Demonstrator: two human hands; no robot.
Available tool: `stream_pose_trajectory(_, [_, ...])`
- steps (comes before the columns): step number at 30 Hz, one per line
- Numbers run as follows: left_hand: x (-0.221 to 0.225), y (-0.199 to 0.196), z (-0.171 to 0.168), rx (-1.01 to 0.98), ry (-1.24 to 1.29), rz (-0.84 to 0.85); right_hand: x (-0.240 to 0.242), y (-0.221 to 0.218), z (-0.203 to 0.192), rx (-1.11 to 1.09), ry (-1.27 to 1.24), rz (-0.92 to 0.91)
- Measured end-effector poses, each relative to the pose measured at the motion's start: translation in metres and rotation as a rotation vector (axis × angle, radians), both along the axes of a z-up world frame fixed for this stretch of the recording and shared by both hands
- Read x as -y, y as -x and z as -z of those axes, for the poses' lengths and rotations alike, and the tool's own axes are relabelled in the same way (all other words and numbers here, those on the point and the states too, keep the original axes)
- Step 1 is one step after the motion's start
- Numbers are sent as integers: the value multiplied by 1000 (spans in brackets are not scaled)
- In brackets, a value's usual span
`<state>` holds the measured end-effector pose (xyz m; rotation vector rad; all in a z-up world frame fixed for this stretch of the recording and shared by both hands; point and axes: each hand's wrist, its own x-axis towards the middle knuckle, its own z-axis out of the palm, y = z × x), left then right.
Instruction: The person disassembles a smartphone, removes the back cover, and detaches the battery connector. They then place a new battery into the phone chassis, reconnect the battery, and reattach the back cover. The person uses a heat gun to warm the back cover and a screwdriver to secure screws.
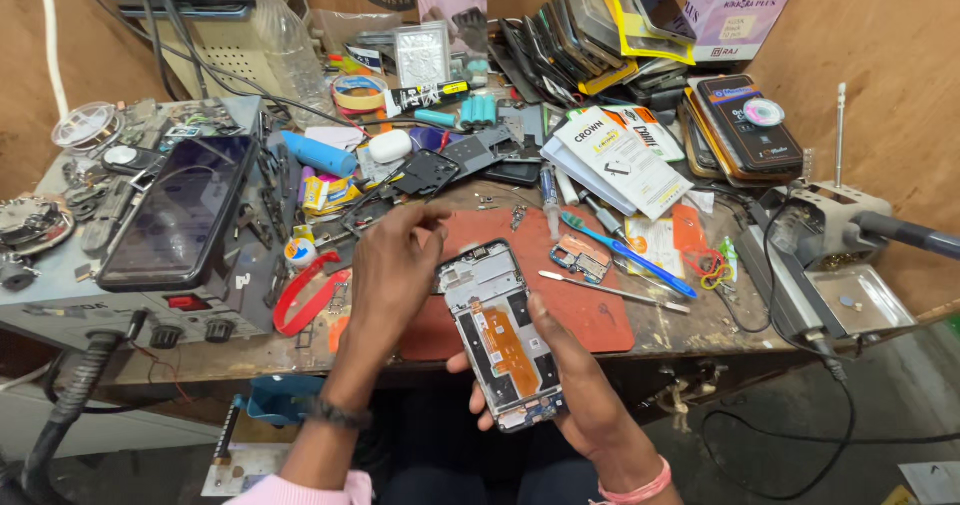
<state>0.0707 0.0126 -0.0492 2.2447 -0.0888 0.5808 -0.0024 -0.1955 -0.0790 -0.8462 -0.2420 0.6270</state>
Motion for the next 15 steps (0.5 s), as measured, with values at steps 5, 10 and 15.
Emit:
stream_pose_trajectory(5, [15,-23,3,3,-52,181,-1,5,-9,-28,-86,83])
stream_pose_trajectory(10, [55,-38,20,16,-147,368,12,14,-17,64,-201,250])
stream_pose_trajectory(15, [95,-58,37,241,-522,546,38,16,-32,36,-66,545])
